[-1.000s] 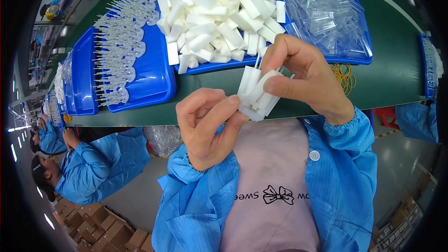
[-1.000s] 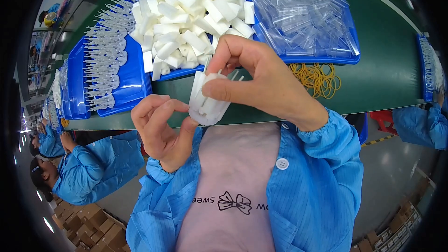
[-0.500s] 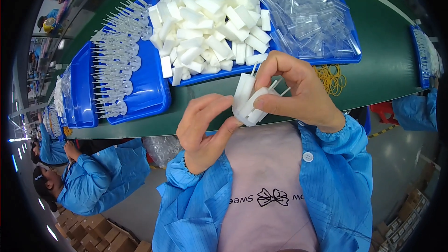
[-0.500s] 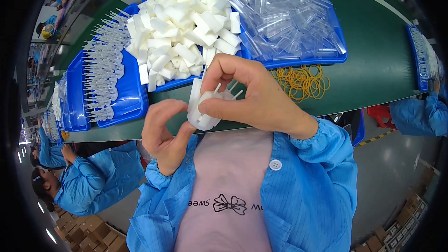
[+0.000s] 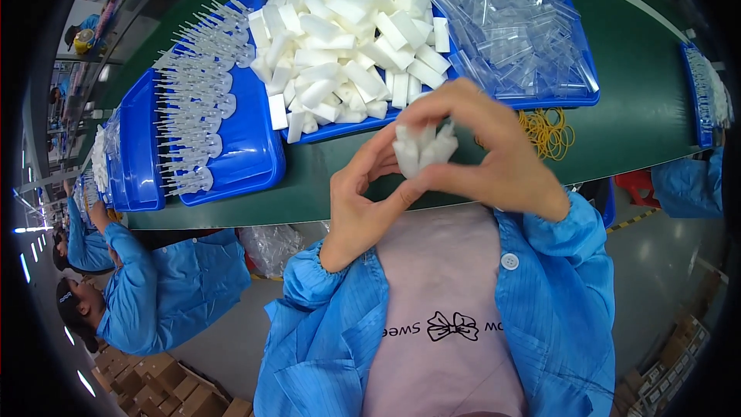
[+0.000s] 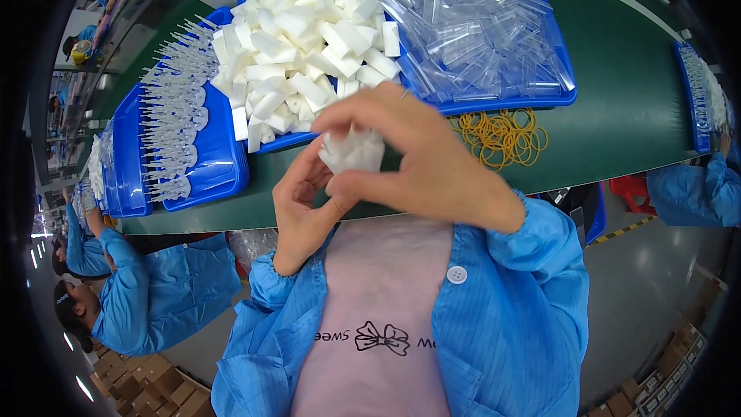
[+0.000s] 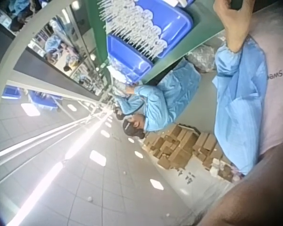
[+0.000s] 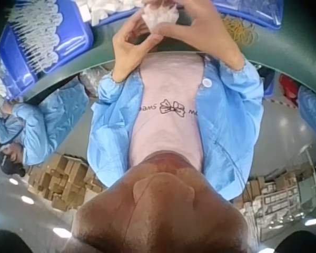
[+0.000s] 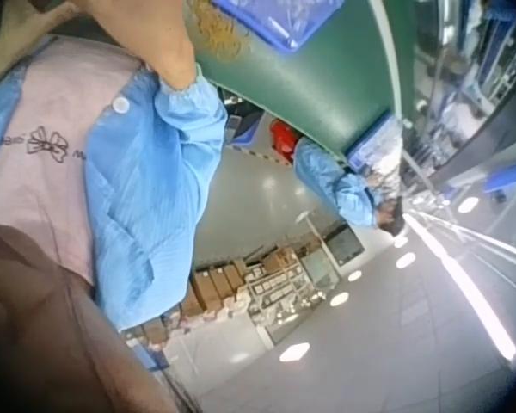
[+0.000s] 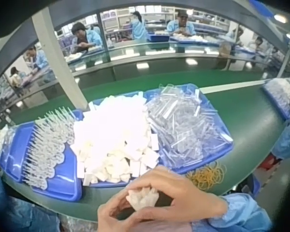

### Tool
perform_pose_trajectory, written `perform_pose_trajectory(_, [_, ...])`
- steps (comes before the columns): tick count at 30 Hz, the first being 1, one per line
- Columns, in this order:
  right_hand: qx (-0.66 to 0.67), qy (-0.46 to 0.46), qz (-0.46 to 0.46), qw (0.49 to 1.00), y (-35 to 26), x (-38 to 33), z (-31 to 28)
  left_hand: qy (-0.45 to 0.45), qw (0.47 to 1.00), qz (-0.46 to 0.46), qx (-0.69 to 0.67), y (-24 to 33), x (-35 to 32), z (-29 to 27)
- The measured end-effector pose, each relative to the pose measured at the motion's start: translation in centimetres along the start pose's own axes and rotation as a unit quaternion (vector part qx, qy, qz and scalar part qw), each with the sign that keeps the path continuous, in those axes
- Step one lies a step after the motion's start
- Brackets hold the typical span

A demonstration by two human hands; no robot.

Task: The person assembles foam inserts and plastic tubes into a multi-slot component holder by hand, then secures the assembled components with a rubber band.

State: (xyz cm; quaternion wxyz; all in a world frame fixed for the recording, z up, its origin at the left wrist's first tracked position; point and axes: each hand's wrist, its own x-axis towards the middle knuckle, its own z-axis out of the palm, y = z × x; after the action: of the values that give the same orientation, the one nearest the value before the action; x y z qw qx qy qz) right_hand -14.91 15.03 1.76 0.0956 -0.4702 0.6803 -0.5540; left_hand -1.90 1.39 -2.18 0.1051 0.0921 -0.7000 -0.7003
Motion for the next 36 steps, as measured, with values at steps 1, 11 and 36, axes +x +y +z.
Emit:
perform_pose_trajectory(1, [0.066,0.043,0.001,0.997,0.2,0.4,-0.3,0.006,0.999,-0.006,-0.046,-0.4,-0.1,-0.2])
perform_pose_trajectory(11, [-0.462,0.04,-0.001,0.886,5.7,1.4,-2.1,0.015,0.995,-0.044,-0.083,-0.4,0.0,-0.2])
perform_pose_trajectory(36, [0.097,0.1,0.007,0.99,-1.2,-0.3,-0.2,0.082,0.986,0.127,0.074,0.4,-0.6,0.0])
